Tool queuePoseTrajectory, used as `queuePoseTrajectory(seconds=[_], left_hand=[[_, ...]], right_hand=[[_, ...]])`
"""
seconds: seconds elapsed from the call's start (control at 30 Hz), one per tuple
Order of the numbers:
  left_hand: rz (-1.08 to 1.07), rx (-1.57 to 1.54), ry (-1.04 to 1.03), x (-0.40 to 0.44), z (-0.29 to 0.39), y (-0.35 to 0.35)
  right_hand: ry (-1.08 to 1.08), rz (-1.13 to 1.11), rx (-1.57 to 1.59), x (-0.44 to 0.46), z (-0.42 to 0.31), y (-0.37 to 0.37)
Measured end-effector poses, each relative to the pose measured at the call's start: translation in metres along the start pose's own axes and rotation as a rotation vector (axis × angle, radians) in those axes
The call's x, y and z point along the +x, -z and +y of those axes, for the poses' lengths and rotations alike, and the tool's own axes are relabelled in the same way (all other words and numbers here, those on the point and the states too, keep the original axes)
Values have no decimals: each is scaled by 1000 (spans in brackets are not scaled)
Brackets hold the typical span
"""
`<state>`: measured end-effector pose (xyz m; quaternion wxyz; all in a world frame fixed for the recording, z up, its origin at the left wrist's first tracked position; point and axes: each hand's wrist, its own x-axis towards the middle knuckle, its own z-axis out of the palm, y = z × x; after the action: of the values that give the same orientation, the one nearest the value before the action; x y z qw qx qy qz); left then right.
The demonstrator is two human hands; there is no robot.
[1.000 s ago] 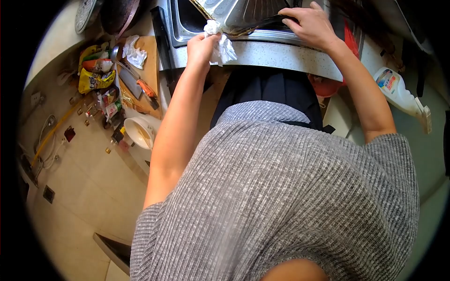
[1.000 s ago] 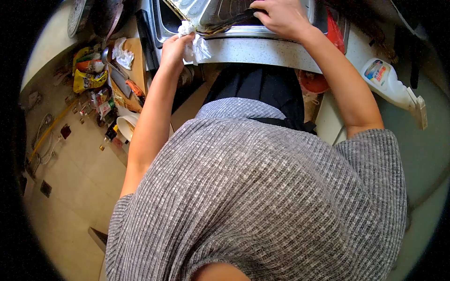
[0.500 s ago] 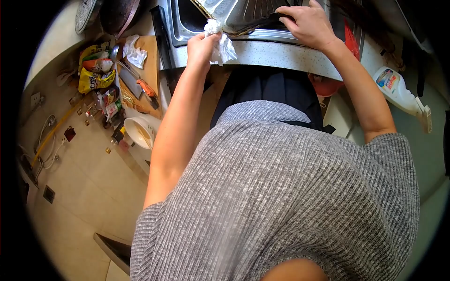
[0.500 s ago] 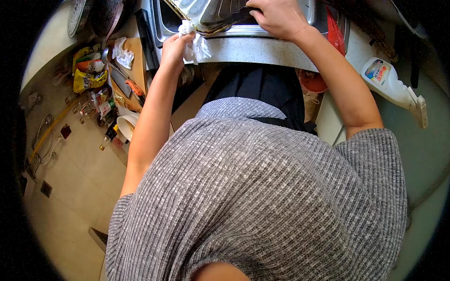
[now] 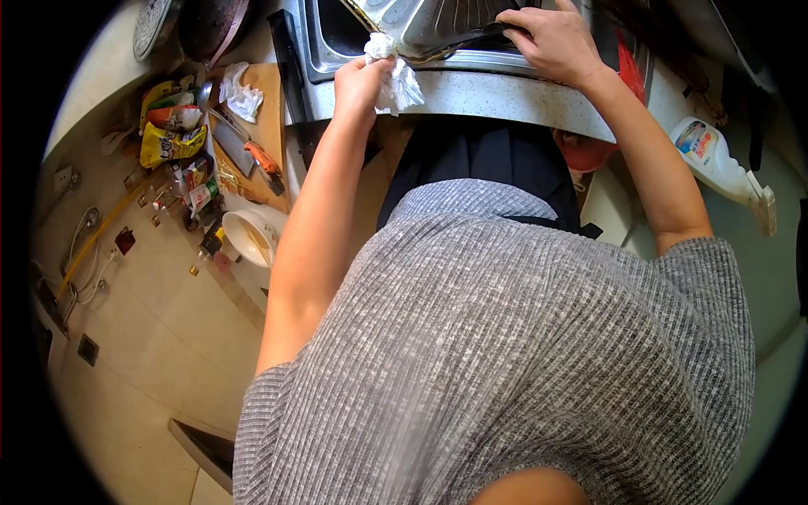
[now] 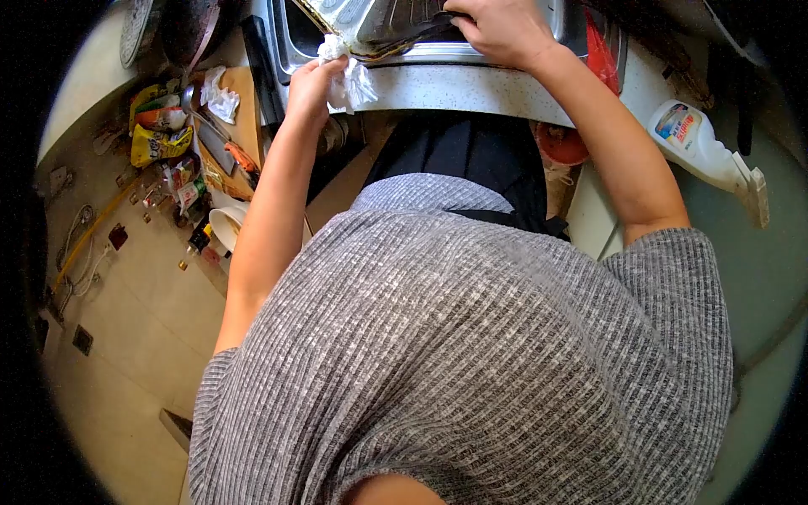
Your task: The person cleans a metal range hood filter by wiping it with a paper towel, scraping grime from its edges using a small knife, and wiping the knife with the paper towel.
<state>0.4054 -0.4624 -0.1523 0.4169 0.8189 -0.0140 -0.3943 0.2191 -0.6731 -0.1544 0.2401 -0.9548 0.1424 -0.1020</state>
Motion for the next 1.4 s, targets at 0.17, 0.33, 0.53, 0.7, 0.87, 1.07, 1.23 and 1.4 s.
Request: queuePoseTrajectory(seconds=[0.17, 0.33, 0.53, 0.7, 0.87, 1.07, 1.23, 1.4], left_hand=[[17, 19, 2, -1, 1, -2], [6, 18, -6, 1, -2, 0], [4, 23, -8, 2, -3, -1], [7, 35, 4, -1, 0, -1], [-8, 67, 14, 0, -1, -1], [-4, 2, -12, 1, -4, -1], [-18, -21, -3, 3, -5, -3], [-15, 26, -12, 2, -3, -1]], right_hand=[[50, -44, -17, -3, 0, 4], [77, 7, -32, -8, 5, -6], [43, 6, 7, -7, 7, -6], [51, 36, 27, -7, 1, -6], [30, -1, 74, -8, -4, -9], [-93, 4, 40, -18, 9, -9], [-110, -65, -37, -35, 37, -40], [-99, -71, -27, -35, 26, -40]])
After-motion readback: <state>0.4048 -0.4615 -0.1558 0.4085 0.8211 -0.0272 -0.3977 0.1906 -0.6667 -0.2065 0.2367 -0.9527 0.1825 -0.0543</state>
